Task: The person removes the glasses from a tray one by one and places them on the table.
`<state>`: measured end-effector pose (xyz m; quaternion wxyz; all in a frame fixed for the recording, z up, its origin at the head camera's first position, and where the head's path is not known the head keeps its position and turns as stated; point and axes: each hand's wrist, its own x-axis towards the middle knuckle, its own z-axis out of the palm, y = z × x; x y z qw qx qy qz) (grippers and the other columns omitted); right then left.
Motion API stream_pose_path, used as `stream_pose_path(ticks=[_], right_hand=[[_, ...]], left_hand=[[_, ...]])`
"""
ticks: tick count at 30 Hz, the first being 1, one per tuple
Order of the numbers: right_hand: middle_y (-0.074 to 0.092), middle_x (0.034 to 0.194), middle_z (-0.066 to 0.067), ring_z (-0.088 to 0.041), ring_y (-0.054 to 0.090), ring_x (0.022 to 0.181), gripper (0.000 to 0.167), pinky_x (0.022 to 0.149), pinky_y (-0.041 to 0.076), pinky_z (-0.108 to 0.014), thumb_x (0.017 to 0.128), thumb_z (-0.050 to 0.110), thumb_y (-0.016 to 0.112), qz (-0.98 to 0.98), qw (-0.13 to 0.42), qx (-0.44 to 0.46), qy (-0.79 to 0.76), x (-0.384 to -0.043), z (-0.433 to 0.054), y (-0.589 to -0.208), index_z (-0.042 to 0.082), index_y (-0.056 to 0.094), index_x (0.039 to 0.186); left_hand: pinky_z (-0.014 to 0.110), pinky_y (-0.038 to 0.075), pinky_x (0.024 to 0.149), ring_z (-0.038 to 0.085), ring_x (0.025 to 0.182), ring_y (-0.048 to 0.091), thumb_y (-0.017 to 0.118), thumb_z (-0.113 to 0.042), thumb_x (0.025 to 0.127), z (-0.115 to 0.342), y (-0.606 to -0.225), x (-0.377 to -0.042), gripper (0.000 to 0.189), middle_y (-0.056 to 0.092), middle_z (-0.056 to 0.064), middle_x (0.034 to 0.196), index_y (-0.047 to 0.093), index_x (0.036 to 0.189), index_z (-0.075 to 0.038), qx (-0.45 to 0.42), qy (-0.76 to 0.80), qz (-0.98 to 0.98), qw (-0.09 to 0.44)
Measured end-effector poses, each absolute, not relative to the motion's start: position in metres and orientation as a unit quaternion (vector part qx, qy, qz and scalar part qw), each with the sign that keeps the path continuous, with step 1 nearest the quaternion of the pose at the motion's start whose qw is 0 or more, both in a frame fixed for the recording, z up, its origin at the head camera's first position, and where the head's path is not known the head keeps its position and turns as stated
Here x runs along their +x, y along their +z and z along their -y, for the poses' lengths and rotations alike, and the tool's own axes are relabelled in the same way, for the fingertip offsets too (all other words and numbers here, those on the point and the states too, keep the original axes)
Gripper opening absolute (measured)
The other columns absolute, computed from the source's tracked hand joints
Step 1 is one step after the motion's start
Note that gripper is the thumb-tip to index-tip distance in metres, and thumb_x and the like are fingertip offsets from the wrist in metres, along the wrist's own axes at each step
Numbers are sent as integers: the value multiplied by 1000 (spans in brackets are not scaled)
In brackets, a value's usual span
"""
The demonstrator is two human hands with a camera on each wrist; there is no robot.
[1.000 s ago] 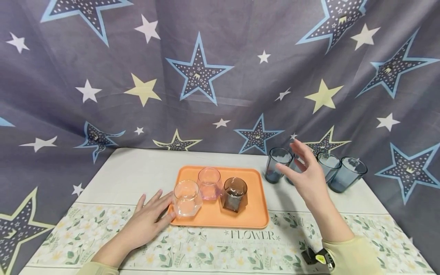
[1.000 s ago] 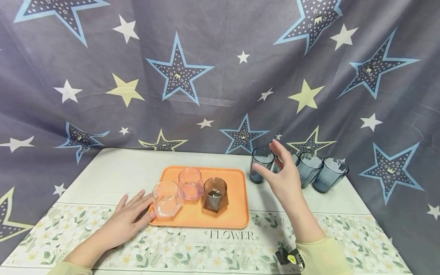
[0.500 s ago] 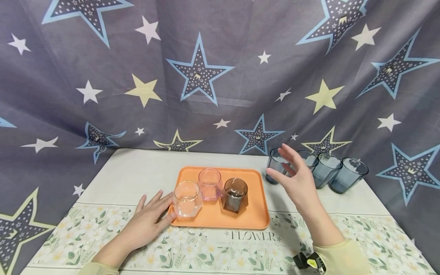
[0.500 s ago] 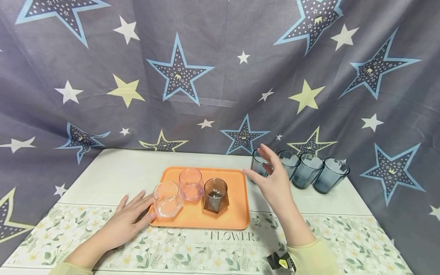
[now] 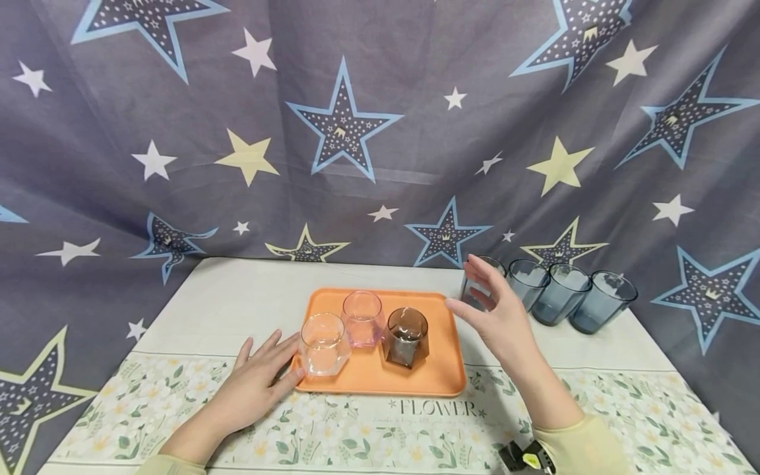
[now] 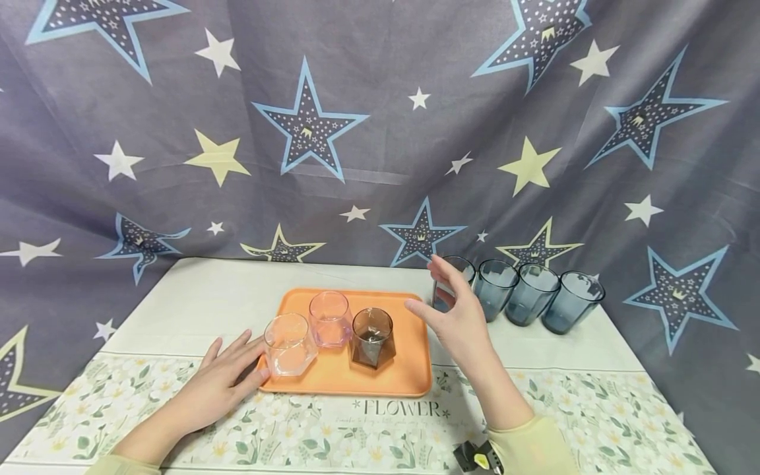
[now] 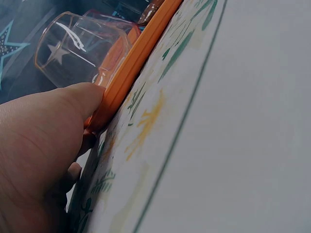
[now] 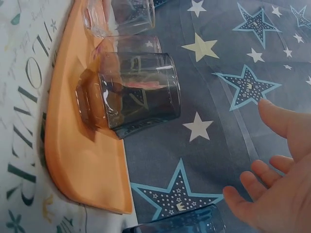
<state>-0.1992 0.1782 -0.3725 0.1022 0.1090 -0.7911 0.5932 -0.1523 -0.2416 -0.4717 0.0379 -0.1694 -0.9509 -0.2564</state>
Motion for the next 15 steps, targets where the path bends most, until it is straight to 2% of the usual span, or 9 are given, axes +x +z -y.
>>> stream_pose_path(ticks=[8, 11, 15], right_hand=[[56, 160, -8, -27, 52, 151, 87, 125, 43, -43, 95, 16, 91, 797, 90, 134, 581, -200, -168, -384, 16, 46, 169], [57, 161, -9, -27, 52, 151, 88, 124, 44, -44, 94, 12, 91, 795, 89, 145, 582, -200, -164, -387, 14, 45, 169], [57, 161, -12, -33, 52, 150, 91, 123, 45, -44, 92, 5, 91, 788, 88, 166, 587, -200, -158, -392, 8, 44, 169]], left_hand=[[76, 3, 127, 46, 162, 32, 62, -50, 112, 241, -473, -153, 65, 50, 7, 169, 56, 164, -10, -169, -257, 951, 38], [76, 3, 127, 46, 162, 32, 62, -50, 112, 241, -472, -153, 65, 51, 7, 169, 56, 164, -11, -170, -257, 950, 38], [75, 3, 127, 46, 162, 32, 62, -50, 112, 241, -472, -153, 65, 50, 7, 170, 56, 164, -11, -170, -256, 951, 39]])
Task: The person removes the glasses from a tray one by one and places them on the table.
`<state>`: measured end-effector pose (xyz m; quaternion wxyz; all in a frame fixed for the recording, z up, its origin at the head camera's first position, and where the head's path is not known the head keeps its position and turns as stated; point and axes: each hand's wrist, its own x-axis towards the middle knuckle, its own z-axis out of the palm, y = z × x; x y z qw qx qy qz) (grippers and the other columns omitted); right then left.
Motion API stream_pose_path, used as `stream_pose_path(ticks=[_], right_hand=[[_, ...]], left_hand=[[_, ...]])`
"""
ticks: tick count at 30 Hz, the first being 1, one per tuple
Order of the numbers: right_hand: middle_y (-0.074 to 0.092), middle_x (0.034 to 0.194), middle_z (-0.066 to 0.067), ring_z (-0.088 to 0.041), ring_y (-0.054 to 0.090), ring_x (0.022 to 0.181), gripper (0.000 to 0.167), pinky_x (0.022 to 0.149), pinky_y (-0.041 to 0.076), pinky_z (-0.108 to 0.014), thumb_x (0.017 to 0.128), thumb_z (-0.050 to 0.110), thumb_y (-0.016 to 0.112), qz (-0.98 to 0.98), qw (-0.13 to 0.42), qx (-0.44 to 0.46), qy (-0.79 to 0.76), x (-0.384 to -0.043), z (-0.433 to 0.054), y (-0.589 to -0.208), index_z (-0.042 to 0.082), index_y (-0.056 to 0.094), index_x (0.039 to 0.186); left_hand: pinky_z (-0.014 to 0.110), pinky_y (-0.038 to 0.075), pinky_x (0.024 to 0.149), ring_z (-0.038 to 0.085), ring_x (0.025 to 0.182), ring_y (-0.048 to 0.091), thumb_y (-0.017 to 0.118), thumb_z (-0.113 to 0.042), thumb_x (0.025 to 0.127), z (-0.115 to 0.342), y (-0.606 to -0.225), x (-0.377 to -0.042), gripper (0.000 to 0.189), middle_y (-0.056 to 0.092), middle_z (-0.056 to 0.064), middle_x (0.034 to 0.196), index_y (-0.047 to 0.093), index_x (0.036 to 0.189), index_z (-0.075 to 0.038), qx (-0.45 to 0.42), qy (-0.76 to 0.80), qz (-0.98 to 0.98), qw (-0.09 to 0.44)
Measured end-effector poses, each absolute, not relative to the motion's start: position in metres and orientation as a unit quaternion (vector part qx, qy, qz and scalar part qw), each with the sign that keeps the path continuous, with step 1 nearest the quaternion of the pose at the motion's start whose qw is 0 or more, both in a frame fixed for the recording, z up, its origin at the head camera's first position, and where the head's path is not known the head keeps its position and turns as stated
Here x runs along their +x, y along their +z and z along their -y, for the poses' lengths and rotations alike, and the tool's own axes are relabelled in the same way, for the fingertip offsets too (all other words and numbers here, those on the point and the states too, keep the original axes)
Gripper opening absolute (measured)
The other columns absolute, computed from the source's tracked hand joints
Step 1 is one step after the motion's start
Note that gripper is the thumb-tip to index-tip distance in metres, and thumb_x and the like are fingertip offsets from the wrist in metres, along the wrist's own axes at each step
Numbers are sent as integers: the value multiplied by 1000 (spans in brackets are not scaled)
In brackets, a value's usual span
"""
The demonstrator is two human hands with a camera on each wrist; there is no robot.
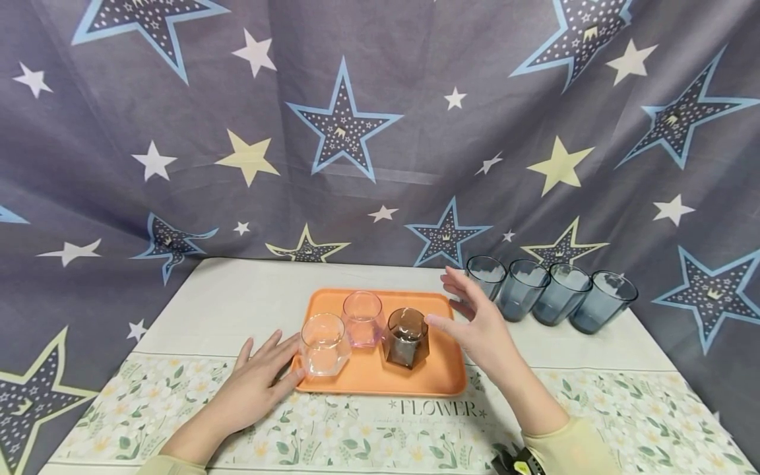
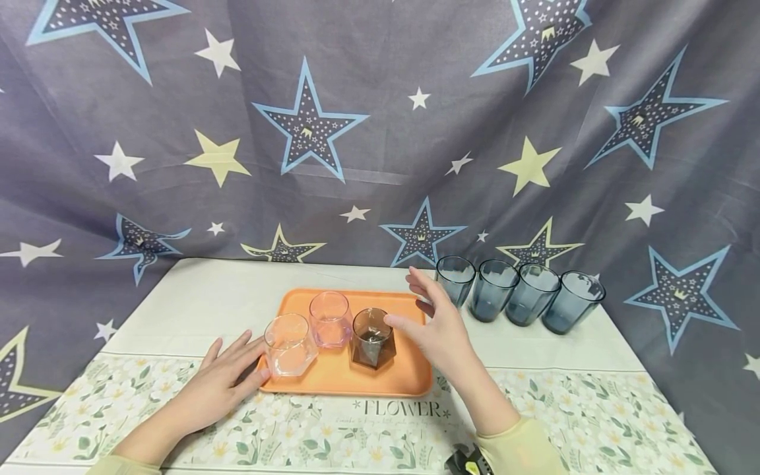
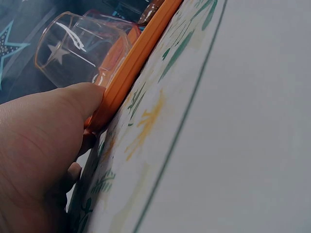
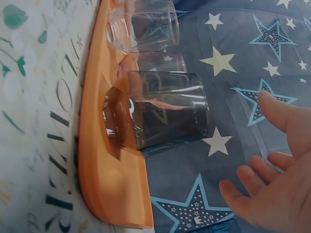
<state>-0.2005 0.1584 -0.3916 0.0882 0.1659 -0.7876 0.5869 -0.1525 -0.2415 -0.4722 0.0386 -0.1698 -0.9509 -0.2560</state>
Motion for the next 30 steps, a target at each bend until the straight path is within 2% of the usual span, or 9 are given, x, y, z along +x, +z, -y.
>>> stream_pose_path(ticks=[3, 11, 21, 30], right_hand=[[57, 161, -13, -36, 52, 150, 91, 122, 46, -44, 91, 3, 92, 784, 82, 176, 590, -200, -155, -395, 6, 44, 169], [53, 163, -20, -36, 52, 150, 88, 124, 44, -53, 91, 5, 92, 788, 60, 182, 584, -198, -147, -401, 6, 47, 167], [51, 167, -12, -34, 49, 152, 96, 125, 42, -50, 90, 11, 95, 807, 10, 169, 566, -197, -140, -407, 12, 43, 170], [50, 167, -11, -37, 48, 153, 97, 126, 40, -53, 88, 13, 96, 807, -14, 170, 565, -196, -134, -416, 14, 44, 170]], left_hand=[[75, 3, 127, 46, 162, 32, 62, -50, 113, 241, -472, -152, 65, 50, 7, 170, 55, 164, -11, -169, -256, 951, 38], [76, 3, 127, 46, 162, 31, 62, -50, 113, 242, -471, -152, 65, 50, 7, 170, 55, 164, -10, -170, -257, 951, 36], [75, 3, 127, 46, 163, 31, 62, -51, 113, 242, -473, -152, 66, 49, 7, 170, 55, 164, -10, -168, -257, 951, 33], [75, 3, 127, 45, 163, 31, 61, -52, 113, 243, -474, -154, 66, 49, 6, 171, 55, 164, -11, -169, -253, 952, 34]])
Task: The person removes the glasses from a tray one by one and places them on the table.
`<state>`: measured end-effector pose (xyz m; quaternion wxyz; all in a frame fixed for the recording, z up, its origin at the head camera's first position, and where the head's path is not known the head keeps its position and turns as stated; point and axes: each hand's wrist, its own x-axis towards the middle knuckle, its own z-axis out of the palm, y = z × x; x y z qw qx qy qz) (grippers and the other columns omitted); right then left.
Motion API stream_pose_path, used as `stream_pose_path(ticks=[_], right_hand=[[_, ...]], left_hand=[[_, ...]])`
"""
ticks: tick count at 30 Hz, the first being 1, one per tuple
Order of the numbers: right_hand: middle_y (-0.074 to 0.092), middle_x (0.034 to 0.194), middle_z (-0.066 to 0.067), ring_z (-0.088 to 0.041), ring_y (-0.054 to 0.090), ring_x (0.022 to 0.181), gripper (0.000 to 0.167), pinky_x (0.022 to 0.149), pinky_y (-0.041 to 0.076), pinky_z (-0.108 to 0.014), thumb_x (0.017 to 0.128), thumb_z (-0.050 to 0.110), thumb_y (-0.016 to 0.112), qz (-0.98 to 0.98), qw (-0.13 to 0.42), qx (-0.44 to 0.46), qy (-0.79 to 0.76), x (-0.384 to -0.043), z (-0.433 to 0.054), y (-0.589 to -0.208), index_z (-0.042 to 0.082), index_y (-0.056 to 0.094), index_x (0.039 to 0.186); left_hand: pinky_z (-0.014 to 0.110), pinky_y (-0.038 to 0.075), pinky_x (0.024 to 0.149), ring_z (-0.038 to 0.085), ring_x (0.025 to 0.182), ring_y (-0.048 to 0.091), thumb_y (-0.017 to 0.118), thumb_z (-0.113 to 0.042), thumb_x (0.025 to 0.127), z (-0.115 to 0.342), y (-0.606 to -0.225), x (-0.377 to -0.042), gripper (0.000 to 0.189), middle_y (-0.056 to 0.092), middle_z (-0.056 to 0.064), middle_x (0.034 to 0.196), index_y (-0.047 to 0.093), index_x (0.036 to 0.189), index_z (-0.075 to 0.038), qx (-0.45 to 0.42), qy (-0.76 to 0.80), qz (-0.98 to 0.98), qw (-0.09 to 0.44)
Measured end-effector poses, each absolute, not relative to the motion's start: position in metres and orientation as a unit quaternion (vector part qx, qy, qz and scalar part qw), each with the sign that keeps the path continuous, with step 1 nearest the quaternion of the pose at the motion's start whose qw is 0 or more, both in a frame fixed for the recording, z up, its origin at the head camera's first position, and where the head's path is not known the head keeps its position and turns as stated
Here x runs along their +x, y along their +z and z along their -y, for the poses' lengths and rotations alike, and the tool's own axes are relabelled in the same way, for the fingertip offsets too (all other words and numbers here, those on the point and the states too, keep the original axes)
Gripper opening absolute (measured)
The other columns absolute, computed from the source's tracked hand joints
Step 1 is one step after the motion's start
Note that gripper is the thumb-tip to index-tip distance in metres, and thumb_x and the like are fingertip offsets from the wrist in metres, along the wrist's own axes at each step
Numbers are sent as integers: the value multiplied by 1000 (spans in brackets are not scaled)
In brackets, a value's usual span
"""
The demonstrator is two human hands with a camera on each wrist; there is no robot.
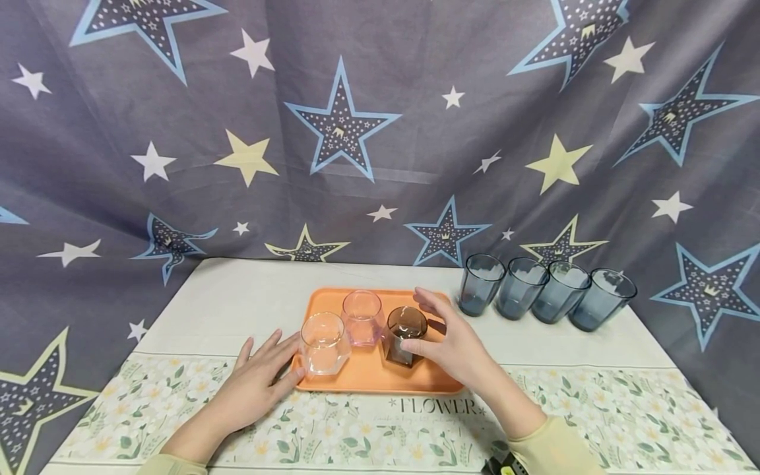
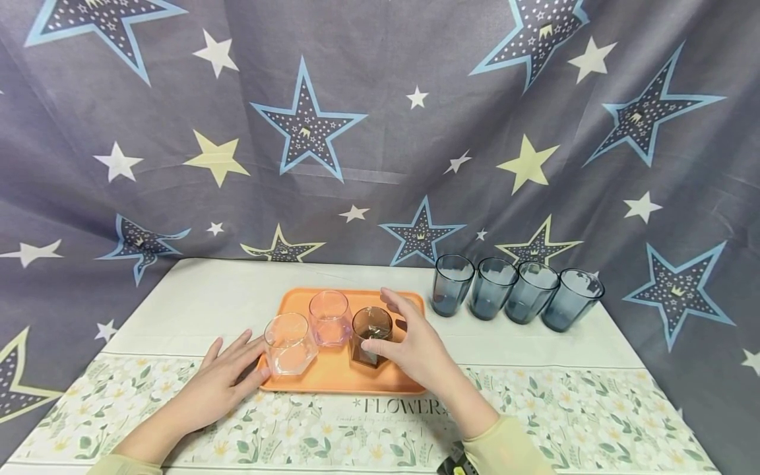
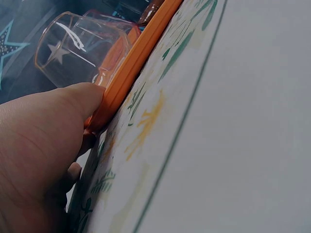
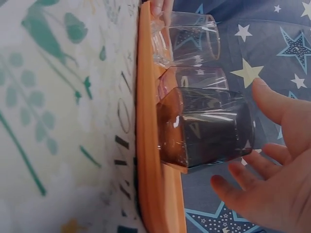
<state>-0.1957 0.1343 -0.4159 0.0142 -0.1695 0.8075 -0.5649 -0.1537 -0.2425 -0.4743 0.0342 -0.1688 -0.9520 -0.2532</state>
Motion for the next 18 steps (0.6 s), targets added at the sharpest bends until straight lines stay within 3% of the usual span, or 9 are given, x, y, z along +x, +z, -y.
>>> stream_pose_path(ticks=[5, 18], right_hand=[[47, 168, -13, -41, 49, 152, 98, 123, 43, -52, 89, 17, 96, -816, 32, -160, -554, -196, -133, -423, 15, 41, 171], [49, 168, -11, -33, 52, 150, 99, 123, 44, -50, 87, 21, 98, -840, 28, -162, -517, -197, -130, -434, 13, 44, 170]], left_hand=[[75, 2, 128, 45, 163, 31, 61, -52, 113, 243, -474, -154, 67, 49, 7, 170, 55, 165, -11, -168, -253, 952, 35], [75, 2, 128, 46, 163, 30, 61, -51, 113, 242, -474, -153, 66, 49, 7, 171, 54, 165, -11, -167, -254, 952, 36]])
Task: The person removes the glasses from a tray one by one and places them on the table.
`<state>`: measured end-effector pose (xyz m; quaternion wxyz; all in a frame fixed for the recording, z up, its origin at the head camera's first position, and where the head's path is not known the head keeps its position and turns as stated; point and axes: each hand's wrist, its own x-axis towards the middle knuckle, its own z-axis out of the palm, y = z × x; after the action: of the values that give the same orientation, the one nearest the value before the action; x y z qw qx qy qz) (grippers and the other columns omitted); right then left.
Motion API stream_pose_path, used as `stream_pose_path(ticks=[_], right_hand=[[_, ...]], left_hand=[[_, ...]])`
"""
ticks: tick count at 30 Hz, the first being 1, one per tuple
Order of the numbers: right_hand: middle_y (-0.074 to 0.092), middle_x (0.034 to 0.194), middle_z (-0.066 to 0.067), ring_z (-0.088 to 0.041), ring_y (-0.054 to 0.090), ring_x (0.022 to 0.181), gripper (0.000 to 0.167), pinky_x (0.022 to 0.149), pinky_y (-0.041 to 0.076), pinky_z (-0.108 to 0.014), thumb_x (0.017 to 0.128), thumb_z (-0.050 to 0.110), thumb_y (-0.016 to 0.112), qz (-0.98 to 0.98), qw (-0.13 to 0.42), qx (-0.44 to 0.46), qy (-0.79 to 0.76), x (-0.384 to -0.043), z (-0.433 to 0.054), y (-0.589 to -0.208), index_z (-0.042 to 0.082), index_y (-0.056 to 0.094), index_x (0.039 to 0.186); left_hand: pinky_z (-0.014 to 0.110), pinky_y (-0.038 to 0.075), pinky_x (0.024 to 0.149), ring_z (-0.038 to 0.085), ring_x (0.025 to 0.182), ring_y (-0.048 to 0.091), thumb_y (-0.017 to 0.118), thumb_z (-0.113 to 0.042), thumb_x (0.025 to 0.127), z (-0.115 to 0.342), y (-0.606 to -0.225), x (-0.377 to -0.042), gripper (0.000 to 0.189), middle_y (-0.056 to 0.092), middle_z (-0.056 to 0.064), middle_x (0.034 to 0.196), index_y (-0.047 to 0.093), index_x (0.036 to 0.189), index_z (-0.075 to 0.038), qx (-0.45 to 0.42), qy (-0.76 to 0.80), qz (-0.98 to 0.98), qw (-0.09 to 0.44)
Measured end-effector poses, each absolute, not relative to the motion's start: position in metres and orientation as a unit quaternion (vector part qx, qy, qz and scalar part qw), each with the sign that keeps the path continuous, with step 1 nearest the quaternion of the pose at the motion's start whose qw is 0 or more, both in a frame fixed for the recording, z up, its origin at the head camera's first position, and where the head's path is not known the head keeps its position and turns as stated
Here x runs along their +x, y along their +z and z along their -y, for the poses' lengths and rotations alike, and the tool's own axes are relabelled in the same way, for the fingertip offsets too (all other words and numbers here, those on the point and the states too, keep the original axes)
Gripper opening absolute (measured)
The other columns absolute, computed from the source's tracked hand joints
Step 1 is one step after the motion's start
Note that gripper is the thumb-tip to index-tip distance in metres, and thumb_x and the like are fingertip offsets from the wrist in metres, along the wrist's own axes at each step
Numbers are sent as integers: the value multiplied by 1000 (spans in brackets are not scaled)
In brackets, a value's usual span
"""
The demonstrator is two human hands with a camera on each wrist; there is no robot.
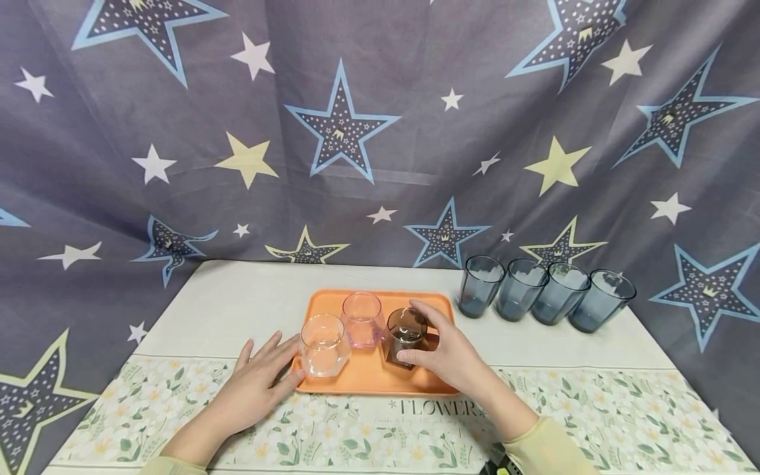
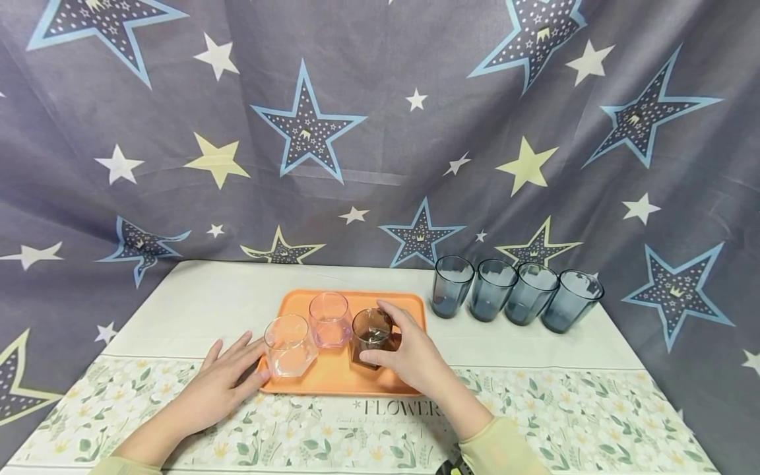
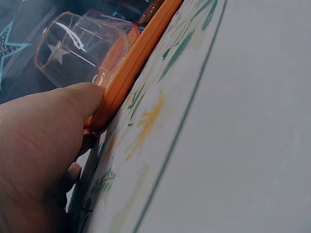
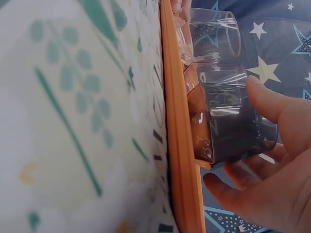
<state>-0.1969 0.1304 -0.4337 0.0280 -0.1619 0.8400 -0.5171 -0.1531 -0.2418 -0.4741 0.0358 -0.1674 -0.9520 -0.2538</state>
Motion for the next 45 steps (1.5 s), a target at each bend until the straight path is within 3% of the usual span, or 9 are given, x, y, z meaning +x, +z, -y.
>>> stream_pose_path(ticks=[10, 20, 33, 45], right_hand=[[47, 169, -8, -34, 50, 151, 101, 124, 43, -53, 88, 22, 97, -834, 43, -162, -526, -198, -130, -437, 15, 42, 171], [56, 161, -8, -32, 50, 152, 97, 127, 38, -57, 88, 19, 97, -827, 50, -158, -537, -200, -132, -440, 13, 45, 169], [59, 158, -7, -45, 50, 150, 88, 122, 41, -64, 89, 24, 97, -823, 57, -137, -548, -199, -132, -442, 17, 51, 164], [59, 158, -7, -43, 50, 151, 87, 122, 43, -61, 88, 22, 98, -821, 55, -134, -552, -198, -131, -441, 17, 53, 162]], left_hand=[[74, 1, 128, 45, 163, 30, 61, -51, 113, 242, -474, -153, 67, 49, 7, 171, 54, 165, -10, -165, -255, 952, 35], [75, 2, 128, 46, 163, 31, 62, -51, 113, 242, -473, -153, 66, 49, 7, 170, 54, 165, -11, -168, -253, 952, 37], [75, 2, 128, 45, 163, 31, 62, -50, 112, 242, -473, -152, 66, 49, 7, 170, 55, 165, -11, -168, -251, 953, 37], [76, 2, 127, 46, 162, 31, 63, -51, 112, 242, -473, -152, 67, 49, 7, 171, 53, 166, -12, -169, -252, 952, 37]])
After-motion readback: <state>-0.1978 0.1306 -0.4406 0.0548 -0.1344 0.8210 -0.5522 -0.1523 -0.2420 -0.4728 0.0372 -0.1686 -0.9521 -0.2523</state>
